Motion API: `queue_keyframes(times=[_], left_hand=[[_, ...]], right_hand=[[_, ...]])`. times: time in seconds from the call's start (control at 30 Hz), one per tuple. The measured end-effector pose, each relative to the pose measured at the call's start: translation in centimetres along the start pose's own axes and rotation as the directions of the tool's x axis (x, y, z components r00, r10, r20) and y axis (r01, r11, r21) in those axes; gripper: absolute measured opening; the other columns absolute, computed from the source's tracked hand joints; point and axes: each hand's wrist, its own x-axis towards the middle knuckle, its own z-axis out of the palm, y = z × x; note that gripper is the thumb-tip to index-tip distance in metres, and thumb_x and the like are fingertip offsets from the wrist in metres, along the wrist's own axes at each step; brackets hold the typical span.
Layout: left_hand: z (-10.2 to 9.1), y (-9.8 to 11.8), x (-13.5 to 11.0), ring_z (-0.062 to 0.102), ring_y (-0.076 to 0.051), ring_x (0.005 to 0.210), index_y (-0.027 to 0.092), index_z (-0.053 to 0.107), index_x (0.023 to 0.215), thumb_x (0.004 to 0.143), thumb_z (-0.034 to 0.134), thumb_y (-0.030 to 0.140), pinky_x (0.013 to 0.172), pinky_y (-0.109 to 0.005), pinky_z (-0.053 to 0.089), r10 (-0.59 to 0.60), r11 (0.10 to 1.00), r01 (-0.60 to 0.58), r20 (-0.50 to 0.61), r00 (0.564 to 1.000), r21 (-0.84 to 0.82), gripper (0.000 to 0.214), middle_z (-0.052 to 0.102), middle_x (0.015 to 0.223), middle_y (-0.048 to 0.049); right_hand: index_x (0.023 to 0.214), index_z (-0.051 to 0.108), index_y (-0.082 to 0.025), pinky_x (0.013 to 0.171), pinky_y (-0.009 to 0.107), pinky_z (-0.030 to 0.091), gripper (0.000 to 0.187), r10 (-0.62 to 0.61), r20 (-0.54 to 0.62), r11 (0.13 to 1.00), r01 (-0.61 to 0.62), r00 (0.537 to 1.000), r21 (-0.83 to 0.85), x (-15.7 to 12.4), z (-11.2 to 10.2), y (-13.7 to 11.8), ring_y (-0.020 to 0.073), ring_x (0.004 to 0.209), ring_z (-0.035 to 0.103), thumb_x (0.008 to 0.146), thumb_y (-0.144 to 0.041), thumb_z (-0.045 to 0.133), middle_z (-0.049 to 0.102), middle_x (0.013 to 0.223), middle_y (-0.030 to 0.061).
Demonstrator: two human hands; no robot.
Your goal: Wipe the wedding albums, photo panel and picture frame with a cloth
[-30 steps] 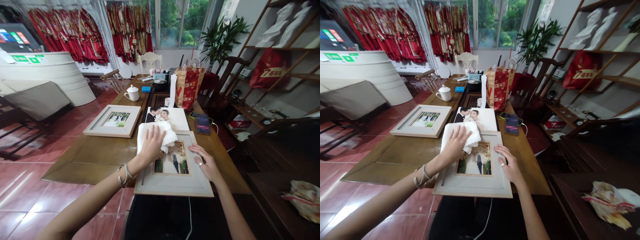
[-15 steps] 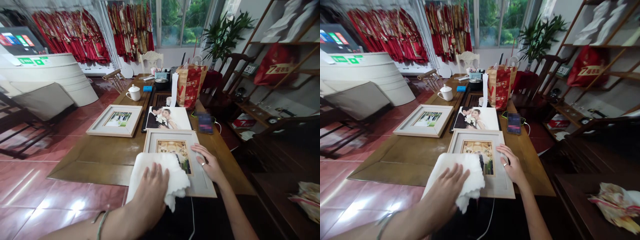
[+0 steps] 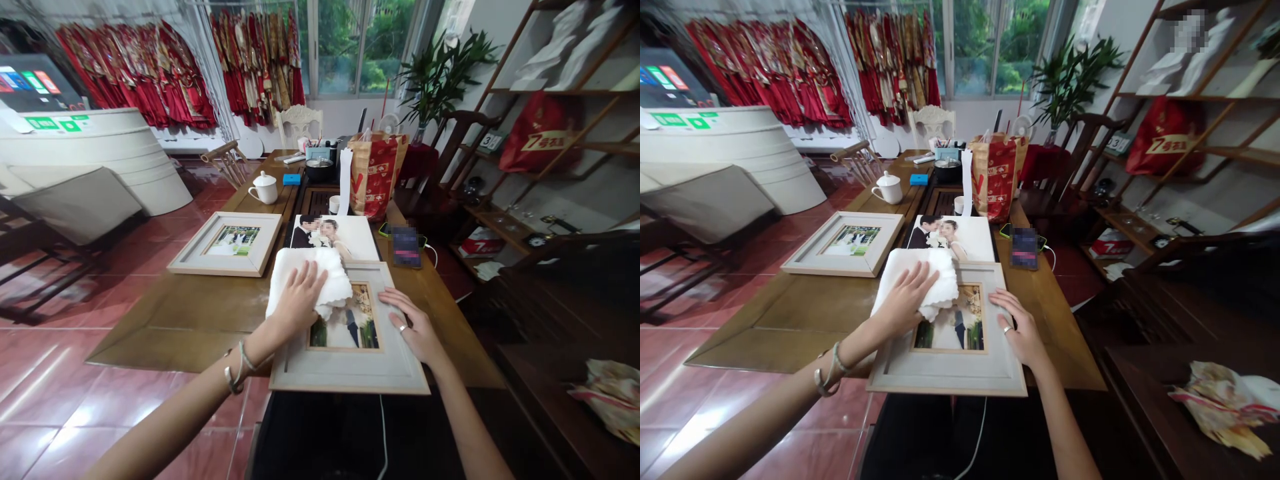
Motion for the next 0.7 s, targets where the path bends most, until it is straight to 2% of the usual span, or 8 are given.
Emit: queue_keyframes(times=[0.1,0.2,0.3,0.4,0.47,0.53,0.63,0.7], left_hand=[[-0.5,1.0,-2.1,0.013,-0.029,0.141,0.013,0.026,0.142,0.064,0.049,0.002,0.113,-0.047,0.018,-0.01,0.999,0.013,0.091,0.996,-0.035,0.082,0.024,0.151,-0.019],[-1.6,2.7,-5.5,0.018,-0.032,0.14,0.01,0.029,0.142,0.064,0.05,0.004,0.113,-0.047,0.02,0.015,0.997,-0.001,0.194,0.981,-0.075,0.08,0.029,0.149,-0.0194],[-3.4,4.4,-9.0,0.024,-0.031,0.139,0.011,0.033,0.141,0.064,0.05,0.006,0.112,-0.046,0.024,0.069,0.988,-0.02,0.321,0.945,-0.153,0.079,0.035,0.147,-0.0174],[-4.5,5.1,-10.9,0.028,-0.027,0.138,0.017,0.034,0.141,0.065,0.048,0.005,0.11,-0.042,0.03,0.113,0.974,-0.024,0.395,0.912,-0.225,0.079,0.036,0.147,-0.0128],[-4.2,4.9,-10.7,0.026,-0.023,0.139,0.018,0.031,0.143,0.067,0.045,0.003,0.111,-0.04,0.029,0.092,0.973,-0.004,0.368,0.925,-0.233,0.079,0.035,0.149,-0.0102],[-3.1,4.2,-9.4,0.019,-0.022,0.141,0.016,0.027,0.143,0.065,0.046,0.002,0.114,-0.042,0.023,0.049,0.98,0.011,0.294,0.954,-0.201,0.082,0.029,0.151,-0.0102],[-1.0,2.9,-6.3,0.008,-0.024,0.142,0.013,0.025,0.143,0.061,0.05,0.001,0.116,-0.045,0.013,-0.031,0.994,0.046,0.14,0.99,-0.102,0.087,0.019,0.154,-0.0131],[-0.2,2.0,-4.1,0.008,-0.026,0.142,0.011,0.026,0.143,0.061,0.049,-0.001,0.115,-0.045,0.013,-0.091,0.994,0.093,0.038,0.995,-0.052,0.086,0.017,0.154,-0.0149]], right_hand=[[0.113,0.064,-0.024,0.109,0.05,0.034,0.029,0.004,-0.002,1.0,-0.004,1.0,0.004,0.0,0.0,-0.1,0.0243,0.127,0.048,0.088,-0.023,0.049,0.062,0.124,0.0077],[0.114,0.064,-0.025,0.109,0.051,0.034,0.03,0.012,0.005,1.0,-0.012,1.0,-0.003,0.0,-0.1,-0.2,0.0249,0.128,0.047,0.088,-0.023,0.049,0.062,0.125,0.0072],[0.114,0.065,-0.025,0.109,0.051,0.034,0.03,0.012,0.003,1.0,-0.012,1.0,-0.001,-0.1,-0.1,-0.3,0.0252,0.128,0.047,0.088,-0.024,0.049,0.062,0.125,0.007],[0.114,0.064,-0.025,0.109,0.05,0.034,0.03,0.013,0.001,1.0,-0.013,1.0,0.003,-0.1,-0.1,-0.3,0.025,0.128,0.047,0.088,-0.024,0.049,0.062,0.125,0.007],[0.115,0.064,-0.025,0.109,0.049,0.034,0.03,0.02,0.006,1.0,-0.02,1.0,0.001,-0.1,-0.1,-0.2,0.0251,0.129,0.046,0.088,-0.025,0.049,0.062,0.125,0.0067],[0.115,0.064,-0.025,0.109,0.049,0.035,0.03,0.022,0.011,1.0,-0.022,1.0,0.001,-0.2,-0.2,-0.1,0.0252,0.129,0.046,0.088,-0.025,0.05,0.062,0.126,0.0065],[0.115,0.064,-0.025,0.109,0.05,0.034,0.03,0.015,0.011,1.0,-0.015,1.0,0.006,-0.2,-0.2,0.0,0.025,0.129,0.046,0.088,-0.025,0.05,0.062,0.126,0.0068],[0.115,0.064,-0.025,0.109,0.05,0.034,0.03,0.014,0.007,1.0,-0.014,1.0,0.007,-0.2,-0.2,0.0,0.0248,0.129,0.046,0.089,-0.025,0.05,0.062,0.126,0.0069]])
